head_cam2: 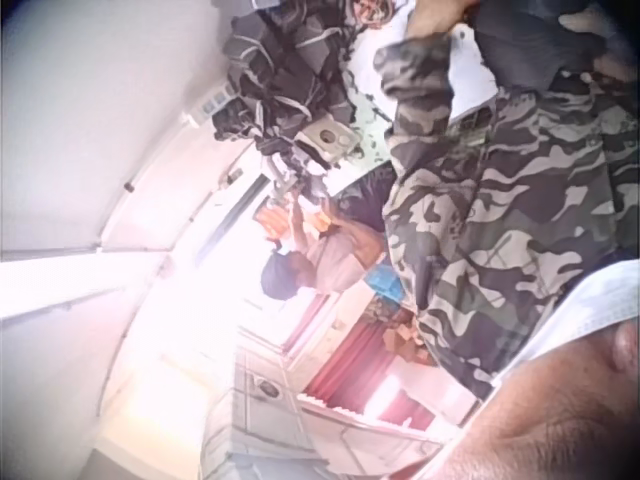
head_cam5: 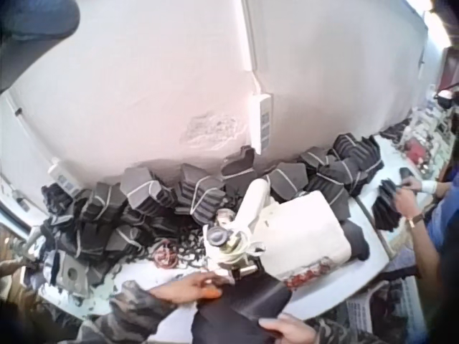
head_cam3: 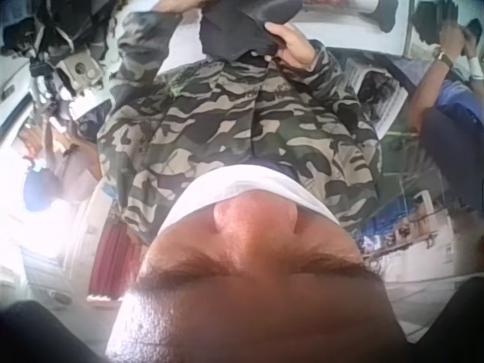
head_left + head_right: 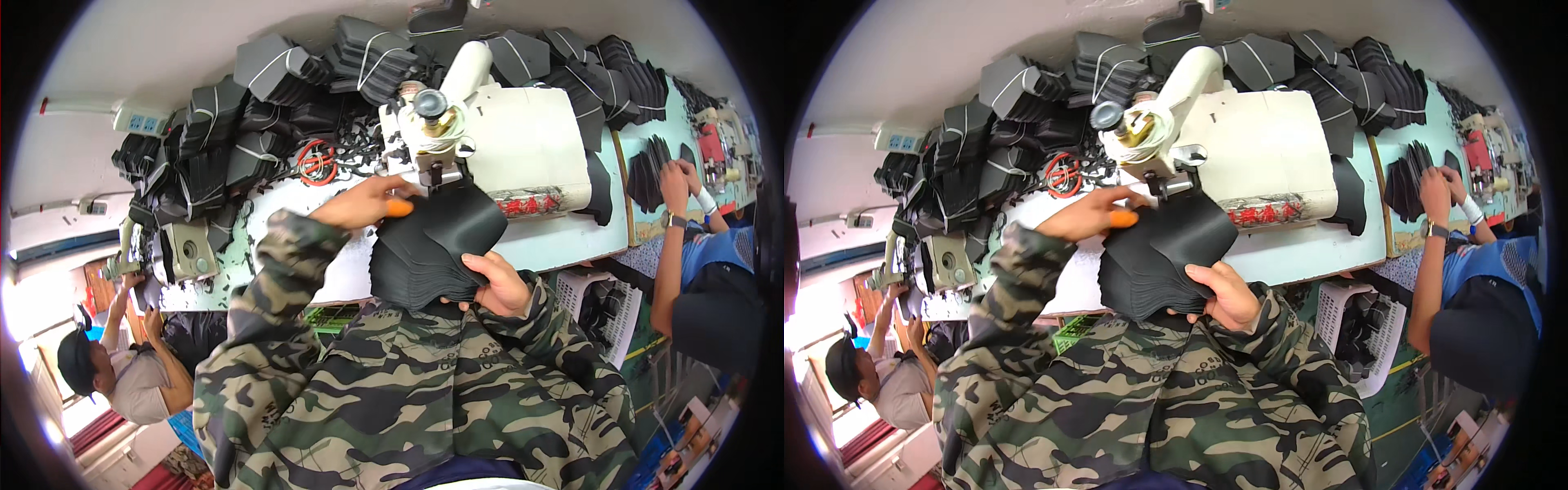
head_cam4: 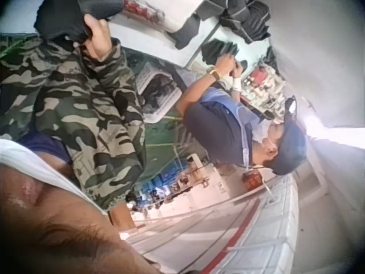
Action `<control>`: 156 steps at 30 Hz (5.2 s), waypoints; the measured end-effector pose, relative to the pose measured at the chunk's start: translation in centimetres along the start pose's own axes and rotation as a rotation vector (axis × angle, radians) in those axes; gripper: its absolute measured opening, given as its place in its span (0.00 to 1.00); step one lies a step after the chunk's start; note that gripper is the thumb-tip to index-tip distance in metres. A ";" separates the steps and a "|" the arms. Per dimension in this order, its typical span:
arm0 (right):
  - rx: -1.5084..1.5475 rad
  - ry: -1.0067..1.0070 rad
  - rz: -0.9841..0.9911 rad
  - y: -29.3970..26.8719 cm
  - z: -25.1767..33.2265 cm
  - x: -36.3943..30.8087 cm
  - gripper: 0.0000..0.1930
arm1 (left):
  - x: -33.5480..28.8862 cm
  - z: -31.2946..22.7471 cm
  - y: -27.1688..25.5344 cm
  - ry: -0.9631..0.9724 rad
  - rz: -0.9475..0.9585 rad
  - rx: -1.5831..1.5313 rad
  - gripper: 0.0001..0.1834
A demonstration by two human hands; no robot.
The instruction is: Skiving the edges of leather shoe components using a skiving machine to thin the material for subsequent assembly.
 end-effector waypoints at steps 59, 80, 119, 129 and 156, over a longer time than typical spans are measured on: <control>0.125 -0.097 -0.140 -0.1 -0.6 0.3 0.16 | 2.0 -1.0 -1.1 0.037 -0.147 0.303 0.15; 0.176 -0.129 -0.115 -1.3 -1.4 0.2 0.18 | -1.1 -1.0 0.7 -0.323 0.021 -0.112 0.16; 0.214 -0.180 -0.164 -1.0 -1.6 -0.1 0.16 | 2.6 -2.7 -0.1 0.085 -0.084 0.338 0.17; 0.141 -0.208 -0.204 -0.8 -1.3 0.1 0.17 | -0.4 -0.6 -0.6 -0.153 -0.124 0.283 0.10; 0.241 -0.119 -0.015 -0.3 -2.1 0.3 0.25 | 2.8 -2.3 -0.9 0.054 -0.050 0.443 0.21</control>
Point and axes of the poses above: each hand's wrist, its own x-axis towards the middle knuckle, its own y-axis out of the palm, z = x × y, the point moved 10 cm from there along x, towards the middle knuckle, and after that the axes turned 7 degrees about y, right-handed, at the moved point
